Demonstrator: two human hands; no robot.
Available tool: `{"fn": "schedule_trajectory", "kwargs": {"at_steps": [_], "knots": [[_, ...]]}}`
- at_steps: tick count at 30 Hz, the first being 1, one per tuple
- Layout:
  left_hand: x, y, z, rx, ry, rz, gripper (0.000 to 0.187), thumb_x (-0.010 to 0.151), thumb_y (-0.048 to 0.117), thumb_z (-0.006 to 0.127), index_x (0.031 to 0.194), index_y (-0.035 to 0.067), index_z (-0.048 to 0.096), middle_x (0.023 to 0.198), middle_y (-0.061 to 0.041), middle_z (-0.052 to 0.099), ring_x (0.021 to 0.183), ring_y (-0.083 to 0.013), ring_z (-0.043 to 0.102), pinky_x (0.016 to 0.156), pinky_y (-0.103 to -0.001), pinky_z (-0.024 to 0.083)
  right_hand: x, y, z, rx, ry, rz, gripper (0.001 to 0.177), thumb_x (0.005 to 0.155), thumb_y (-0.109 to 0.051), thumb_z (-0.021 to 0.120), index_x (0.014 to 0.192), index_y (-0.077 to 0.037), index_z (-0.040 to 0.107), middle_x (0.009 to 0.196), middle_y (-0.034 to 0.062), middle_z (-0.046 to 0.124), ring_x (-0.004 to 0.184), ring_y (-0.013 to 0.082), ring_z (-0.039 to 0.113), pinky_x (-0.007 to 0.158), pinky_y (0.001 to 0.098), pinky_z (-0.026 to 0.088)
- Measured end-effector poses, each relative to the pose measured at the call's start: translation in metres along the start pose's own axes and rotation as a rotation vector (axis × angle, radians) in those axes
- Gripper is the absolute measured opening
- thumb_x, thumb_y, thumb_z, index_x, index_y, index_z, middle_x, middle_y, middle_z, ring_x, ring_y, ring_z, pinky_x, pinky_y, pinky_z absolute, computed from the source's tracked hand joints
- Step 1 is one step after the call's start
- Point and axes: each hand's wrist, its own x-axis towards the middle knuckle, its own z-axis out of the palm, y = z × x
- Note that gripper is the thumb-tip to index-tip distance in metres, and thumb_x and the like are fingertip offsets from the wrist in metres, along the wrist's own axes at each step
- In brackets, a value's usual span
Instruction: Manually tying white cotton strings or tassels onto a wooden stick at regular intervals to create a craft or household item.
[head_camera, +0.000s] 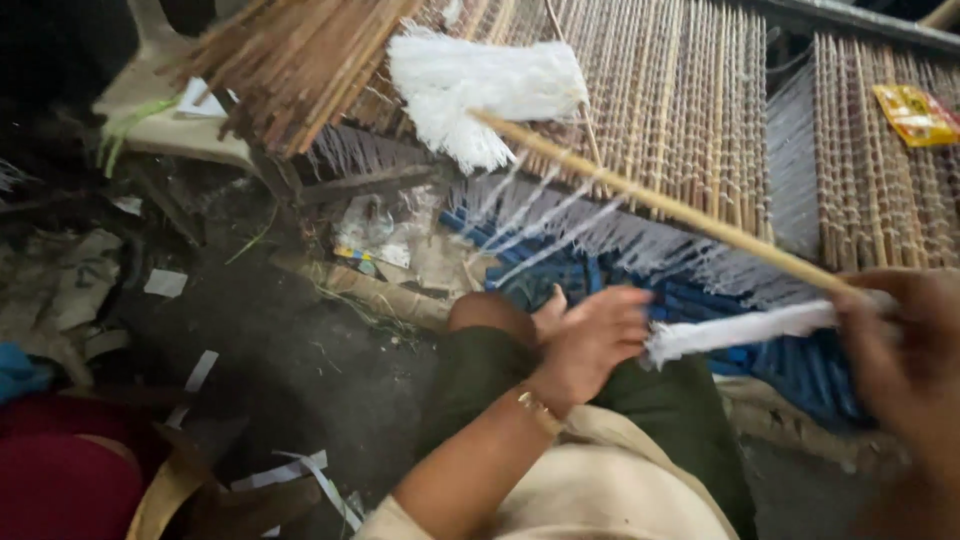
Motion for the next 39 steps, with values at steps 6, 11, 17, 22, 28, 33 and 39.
{"fn": "schedule_trajectory", "kwargs": {"at_steps": [6,11,17,22,28,33,39], "knots": [[-0.041,0.004,0.078,0.906,-0.39,0.305,0.049,0.103,0.043,0.053,0.137,0.011,0.066,0.106,0.0,0.071,0.095,-0.0077,0.063,0.087,-0.024,0.048,-0.027,-0.073,0.004,-0.215,-0.211,-0.289,0.023,0.1,-0.018,0.059,0.118,-0.008,0.069,0.102,0.0116,0.068,0.1,0.0308,0.064,0.089,0.0432,0.046],[-0.05,0.032,0.057,0.85,-0.155,0.607,0.039,0.103,0.042,0.053,0.118,0.009,0.071,0.095,-0.002,0.072,0.088,-0.007,0.063,0.078,-0.022,0.048,-0.036,-0.08,0.003,-0.133,-0.19,-0.3,0.026,0.106,-0.024,0.052,0.117,-0.015,0.074,0.101,0.0013,0.073,0.09,0.019,0.071,0.079,0.0325,0.049],[-0.076,0.014,0.066,1.562,-0.357,0.916,0.029,0.096,0.047,0.062,0.089,0.019,0.064,0.091,0.006,0.074,0.074,-0.0152,0.071,0.11,-0.049,0.023,-0.04,-0.074,0.017,-0.002,-0.261,-0.155,0.026,0.103,-0.027,0.051,0.119,-0.013,0.066,0.085,-0.0002,0.07,0.062,0.0177,0.062,0.061,0.0344,0.045],[-0.072,0.02,0.061,1.453,-0.391,1.065,0.02,0.104,0.029,0.059,0.098,0.019,0.075,0.096,0.006,0.077,0.084,-0.0156,0.07,0.108,-0.053,0.035,-0.042,-0.068,0.022,-0.056,-0.189,-0.161,0.022,0.101,-0.032,0.055,0.109,-0.018,0.071,0.073,-0.004,0.066,0.05,0.0134,0.052,0.053,0.0312,0.039],[-0.077,0.019,0.06,1.358,-0.364,0.929,0.008,0.095,0.03,0.073,0.098,0.024,0.076,0.093,0.009,0.078,0.079,-0.0114,0.069,0.111,-0.038,0.031,-0.041,-0.059,0.031,0.041,-0.176,-0.185,0.02,0.099,-0.017,0.055,0.111,-0.017,0.071,0.076,0.0025,0.069,0.057,0.0215,0.061,0.057,0.0358,0.047],[-0.075,0.026,0.062,1.332,-0.425,0.988,0.007,0.092,0.024,0.077,0.098,0.027,0.08,0.096,0.013,0.079,0.1,-0.009,0.074,0.102,-0.022,0.037,-0.042,-0.067,0.036,0.058,-0.091,-0.192,0.011,0.092,-0.018,0.074,0.102,-0.015,0.075,0.073,0.0091,0.072,0.06,0.0272,0.069,0.055,0.0363,0.052],[-0.067,0.017,0.058,0.819,-0.269,0.564,0.028,0.105,0.032,0.056,0.108,0.008,0.07,0.085,-0.008,0.079,0.077,-0.0074,0.071,0.075,-0.025,0.059,-0.043,-0.063,0.04,-0.004,-0.016,-0.154,0.008,0.091,-0.025,0.078,0.095,-0.018,0.075,0.066,0.0085,0.066,0.057,0.0315,0.064,0.056,0.0389,0.05]]}}
